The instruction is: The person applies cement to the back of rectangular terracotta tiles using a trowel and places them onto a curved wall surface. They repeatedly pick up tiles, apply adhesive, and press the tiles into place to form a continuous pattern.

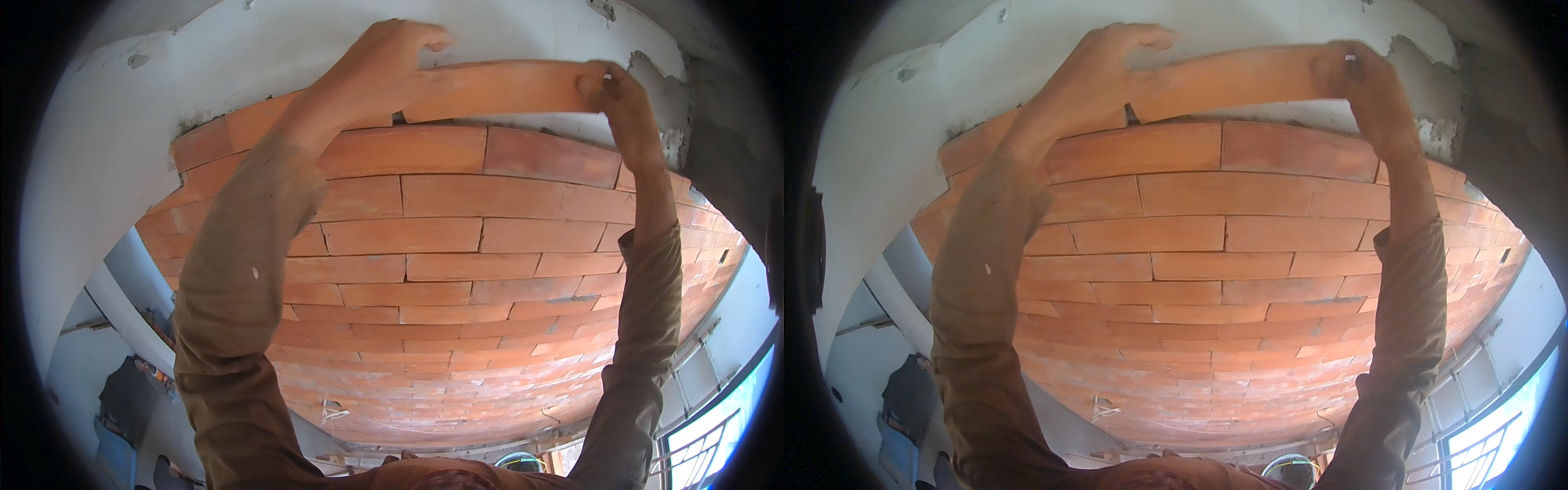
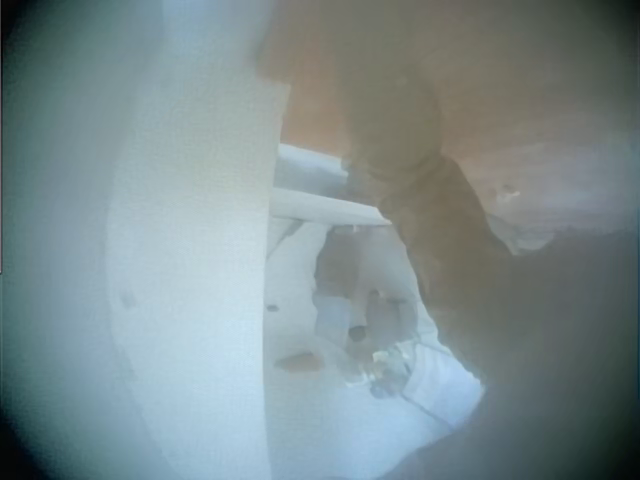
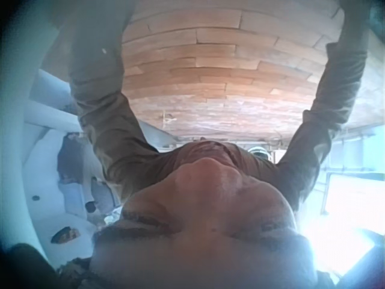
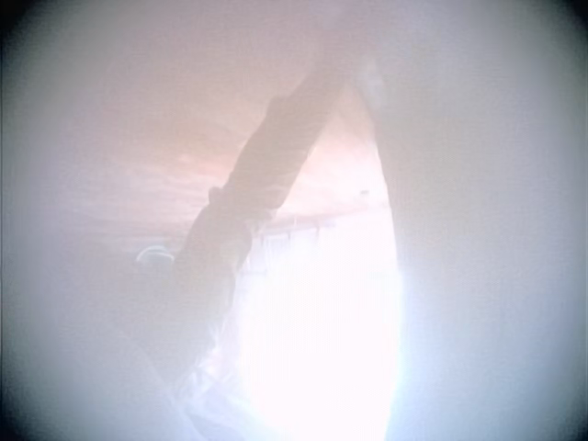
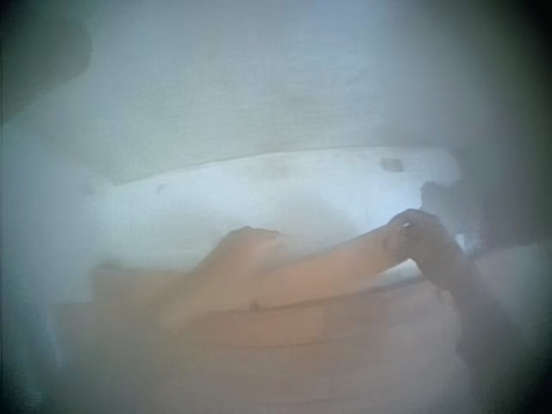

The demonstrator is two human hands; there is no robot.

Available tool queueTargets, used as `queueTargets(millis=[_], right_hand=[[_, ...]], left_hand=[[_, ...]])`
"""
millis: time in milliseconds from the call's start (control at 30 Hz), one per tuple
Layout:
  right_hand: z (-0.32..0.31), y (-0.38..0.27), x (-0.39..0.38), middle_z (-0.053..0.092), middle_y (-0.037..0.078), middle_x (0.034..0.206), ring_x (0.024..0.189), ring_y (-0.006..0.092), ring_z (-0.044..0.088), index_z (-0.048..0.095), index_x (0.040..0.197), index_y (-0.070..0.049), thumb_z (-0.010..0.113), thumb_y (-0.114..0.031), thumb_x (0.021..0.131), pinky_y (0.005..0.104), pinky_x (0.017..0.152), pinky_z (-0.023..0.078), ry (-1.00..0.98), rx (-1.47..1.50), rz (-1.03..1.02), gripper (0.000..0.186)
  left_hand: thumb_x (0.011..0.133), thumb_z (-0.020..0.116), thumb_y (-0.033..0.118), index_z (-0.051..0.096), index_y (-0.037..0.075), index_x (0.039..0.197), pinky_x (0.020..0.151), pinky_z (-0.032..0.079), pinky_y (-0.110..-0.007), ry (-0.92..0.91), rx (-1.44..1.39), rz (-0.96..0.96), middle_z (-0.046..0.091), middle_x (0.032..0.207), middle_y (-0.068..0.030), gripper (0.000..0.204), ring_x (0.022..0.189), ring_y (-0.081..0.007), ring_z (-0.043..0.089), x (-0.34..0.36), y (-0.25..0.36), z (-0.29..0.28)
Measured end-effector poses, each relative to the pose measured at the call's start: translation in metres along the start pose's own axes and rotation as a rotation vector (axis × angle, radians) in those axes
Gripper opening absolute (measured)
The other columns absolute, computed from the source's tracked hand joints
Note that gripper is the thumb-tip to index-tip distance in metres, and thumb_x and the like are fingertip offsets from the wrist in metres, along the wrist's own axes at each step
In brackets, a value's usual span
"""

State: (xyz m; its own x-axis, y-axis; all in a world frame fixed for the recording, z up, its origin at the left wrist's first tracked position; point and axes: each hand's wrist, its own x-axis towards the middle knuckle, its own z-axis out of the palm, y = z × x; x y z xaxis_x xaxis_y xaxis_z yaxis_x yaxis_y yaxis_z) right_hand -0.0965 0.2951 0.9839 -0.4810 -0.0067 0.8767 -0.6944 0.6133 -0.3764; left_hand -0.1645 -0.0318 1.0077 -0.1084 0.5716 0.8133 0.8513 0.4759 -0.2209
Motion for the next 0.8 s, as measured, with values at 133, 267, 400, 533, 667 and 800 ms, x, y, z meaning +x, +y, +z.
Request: queueTargets(millis=[133,267,400,533,667,800], right_hand=[[-0.011,-0.037,0.006,0.065,0.001,0.09,0.083,0.0105,0.056,0.063,0.118,-0.005,0.067,-0.034,0.092,0.0261,0.077,0.045,0.148,-0.112,-0.211,0.039],[-0.018,-0.1,-0.005,0.061,0.006,0.113,0.103,0.0161,0.055,0.053,0.134,-0.006,0.065,-0.029,0.096,0.0304,0.091,0.043,0.234,-0.274,-0.345,0.046],[-0.002,-0.117,-0.006,0.063,0.008,0.118,0.107,0.0177,0.057,0.053,0.137,-0.003,0.063,-0.028,0.098,0.031,0.092,0.046,0.27,-0.155,-0.251,0.047],[0.034,-0.093,0.004,0.064,0.01,0.123,0.112,0.0192,0.06,0.052,0.139,-0.001,0.061,-0.026,0.1,0.0316,0.093,0.049,0.235,0.091,0.032,0.048],[0.034,-0.062,0.009,0.067,0.008,0.12,0.105,0.0156,0.063,0.053,0.139,0.0,0.059,-0.026,0.1,0.0293,0.087,0.051,-0.045,0.137,-0.212,0.047],[0.024,-0.083,0.013,0.068,0.009,0.117,0.101,0.016,0.064,0.054,0.138,-0.001,0.057,-0.025,0.101,0.0302,0.087,0.051,-0.013,-0.128,0.061,0.044]], left_hand=[[0.094,0.063,0.026,0.066,-0.006,0.102,0.079,0.051,-0.038,-0.075,-0.155,0.006,0.069,0.093,-0.0176,0.033,0.088,-0.027,0.066,0.032,0.039,-0.01],[0.096,0.061,0.027,0.065,-0.008,0.095,0.074,0.052,-0.037,-0.206,-0.171,-0.172,0.069,0.084,-0.017,0.035,0.082,-0.0245,0.067,0.044,0.103,-0.045],[0.096,0.062,0.025,0.066,-0.006,0.099,0.078,0.052,-0.036,0.03,-0.431,-0.163,0.07,0.086,-0.0158,0.032,0.086,-0.0222,0.068,0.044,0.098,-0.032],[0.095,0.064,0.025,0.064,-0.007,0.109,0.082,0.052,-0.036,0.26,-0.863,-0.184,0.069,0.102,-0.0173,0.035,0.094,-0.0231,0.067,0.05,0.089,-0.002],[0.095,0.065,0.029,0.061,-0.006,0.121,0.093,0.047,-0.039,0.268,-0.999,-0.284,0.064,0.118,-0.0201,0.044,0.11,-0.0262,0.061,0.062,0.072,0.01],[0.097,0.061,0.034,0.06,-0.004,0.125,0.102,0.04,-0.041,0.373,-0.672,-0.48,0.062,0.123,-0.0205,0.048,0.121,-0.0273,0.054,0.035,0.071,-0.014]])
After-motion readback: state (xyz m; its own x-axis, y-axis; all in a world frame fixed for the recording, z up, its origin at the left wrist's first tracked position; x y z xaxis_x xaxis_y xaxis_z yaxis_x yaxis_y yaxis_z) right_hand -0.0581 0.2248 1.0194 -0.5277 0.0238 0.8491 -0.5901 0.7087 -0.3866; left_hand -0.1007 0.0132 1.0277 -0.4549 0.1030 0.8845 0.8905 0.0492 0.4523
